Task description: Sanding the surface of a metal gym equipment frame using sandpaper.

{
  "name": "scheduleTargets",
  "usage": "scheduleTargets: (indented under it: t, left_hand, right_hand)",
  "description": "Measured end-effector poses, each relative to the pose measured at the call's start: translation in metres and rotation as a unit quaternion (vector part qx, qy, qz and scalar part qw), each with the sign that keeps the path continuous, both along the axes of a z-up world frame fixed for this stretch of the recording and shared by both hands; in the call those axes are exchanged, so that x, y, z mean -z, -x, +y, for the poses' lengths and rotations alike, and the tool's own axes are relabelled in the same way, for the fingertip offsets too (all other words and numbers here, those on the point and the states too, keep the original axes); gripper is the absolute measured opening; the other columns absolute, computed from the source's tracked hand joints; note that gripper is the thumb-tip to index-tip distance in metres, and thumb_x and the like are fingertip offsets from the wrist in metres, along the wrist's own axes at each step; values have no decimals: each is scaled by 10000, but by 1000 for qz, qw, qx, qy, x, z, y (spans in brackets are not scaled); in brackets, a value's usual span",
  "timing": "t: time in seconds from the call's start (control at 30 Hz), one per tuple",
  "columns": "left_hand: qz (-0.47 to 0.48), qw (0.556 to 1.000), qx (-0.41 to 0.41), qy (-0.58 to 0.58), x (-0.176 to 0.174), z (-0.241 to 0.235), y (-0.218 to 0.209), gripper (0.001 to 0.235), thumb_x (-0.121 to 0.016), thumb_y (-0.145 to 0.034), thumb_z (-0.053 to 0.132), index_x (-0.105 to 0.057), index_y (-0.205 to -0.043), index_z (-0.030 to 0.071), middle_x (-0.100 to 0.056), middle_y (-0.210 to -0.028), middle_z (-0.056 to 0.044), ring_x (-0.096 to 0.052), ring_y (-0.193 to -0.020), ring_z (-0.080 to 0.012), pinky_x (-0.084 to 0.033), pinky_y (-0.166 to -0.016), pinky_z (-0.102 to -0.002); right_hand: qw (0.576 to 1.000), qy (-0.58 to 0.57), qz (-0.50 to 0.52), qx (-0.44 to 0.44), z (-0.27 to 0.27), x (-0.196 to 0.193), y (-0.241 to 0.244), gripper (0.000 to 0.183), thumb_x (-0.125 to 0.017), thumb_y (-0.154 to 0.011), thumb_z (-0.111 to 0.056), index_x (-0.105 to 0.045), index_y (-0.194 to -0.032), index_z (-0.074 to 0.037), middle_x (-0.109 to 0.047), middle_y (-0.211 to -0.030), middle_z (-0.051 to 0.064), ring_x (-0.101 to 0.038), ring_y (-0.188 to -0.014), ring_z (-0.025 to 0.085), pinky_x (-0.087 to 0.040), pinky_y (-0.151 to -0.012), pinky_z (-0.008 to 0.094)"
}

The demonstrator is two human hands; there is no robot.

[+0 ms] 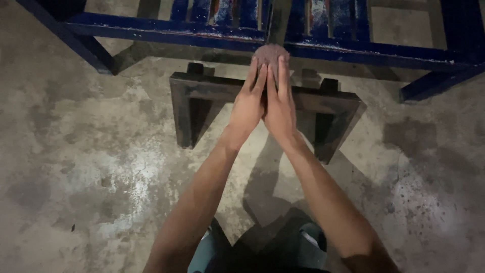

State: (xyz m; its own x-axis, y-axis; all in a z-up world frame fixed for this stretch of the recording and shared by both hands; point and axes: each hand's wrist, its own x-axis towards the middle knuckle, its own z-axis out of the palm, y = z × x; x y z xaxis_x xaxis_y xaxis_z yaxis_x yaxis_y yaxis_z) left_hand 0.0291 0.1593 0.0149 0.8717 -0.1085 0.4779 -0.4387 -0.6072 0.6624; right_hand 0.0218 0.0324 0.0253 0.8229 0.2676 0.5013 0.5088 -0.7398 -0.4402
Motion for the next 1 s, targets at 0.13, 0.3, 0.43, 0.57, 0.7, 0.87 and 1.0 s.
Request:
scheduleTargets:
  t: [0.13, 0.3, 0.43, 0.57, 0.7, 0.87, 1.0]
  left_hand:
    - [25, 1000, -7, -9, 11, 3, 5, 733, -602, -846, -82, -459, -1552, 50, -284, -1678, -194, -597, -1267, -468, -575, -956, -478]
    - [131, 990, -18, -40, 12, 2, 39, 606, -597, -897, -47, -529, -1487, 73, -299, -1705, -142, -652, -1176, -400, -575, -875, -475]
    - [-54, 998, -27, -30, 23, 4, 46, 615, -621, -871, -51, -552, -1475, 45, -336, -1667, -163, -576, -1402, -426, -595, -1001, -417]
    - [27, 999, -25, 13, 13, 0, 55, 595, -612, -866, -60, -587, -1449, 61, -401, -1633, -162, -627, -1290, -383, -588, -955, -409]
    - [47, 997, -33, 55, 20, 2, 65, 570, -642, -869, -39, -598, -1426, 73, -455, -1618, -130, -648, -1248, -355, -586, -958, -401]
    - [-29, 990, -31, 137, 6, 6, 71, 601, -659, -851, -61, -588, -1439, 37, -554, -1515, -150, -614, -1333, -355, -533, -1066, -382]
    - [67, 860, 28, 506, 10, 9, 64, 593, -605, -878, -20, -512, -1453, 92, -596, -1345, -47, -622, -1156, -147, -528, -949, -259]
  right_hand:
    - [999, -7, 41, -12, -1, 1, 8, 836, -693, -890, 34, -296, -1625, -5, -82, -1715, 214, -210, -1579, 453, -388, -1229, 463]
    - [995, 67, 73, 25, -3, 35, 34, 785, -684, -946, 27, -291, -1626, 22, -89, -1701, 236, -192, -1564, 437, -426, -1157, 480]
    - [998, 39, 52, 8, -3, 25, 41, 798, -682, -932, 47, -301, -1632, 7, -92, -1730, 210, -225, -1587, 428, -446, -1197, 474]
    - [998, -33, 50, -27, -4, 28, 47, 789, -703, -908, 14, -321, -1598, 20, -91, -1707, 234, -265, -1553, 464, -484, -1109, 459]
    - [998, -50, 3, -26, -5, 29, 57, 707, -680, -934, 58, -409, -1584, 5, -202, -1726, 202, -346, -1558, 437, -467, -1182, 461]
    - [988, -142, 4, -58, -7, 2, 68, 634, -668, -946, 47, -488, -1550, -21, -308, -1692, 184, -385, -1553, 401, -455, -1204, 445]
    - [966, -252, 19, -43, -11, -4, 71, 439, -687, -1013, -11, -608, -1443, -49, -496, -1600, 163, -510, -1482, 310, -460, -1189, 407]
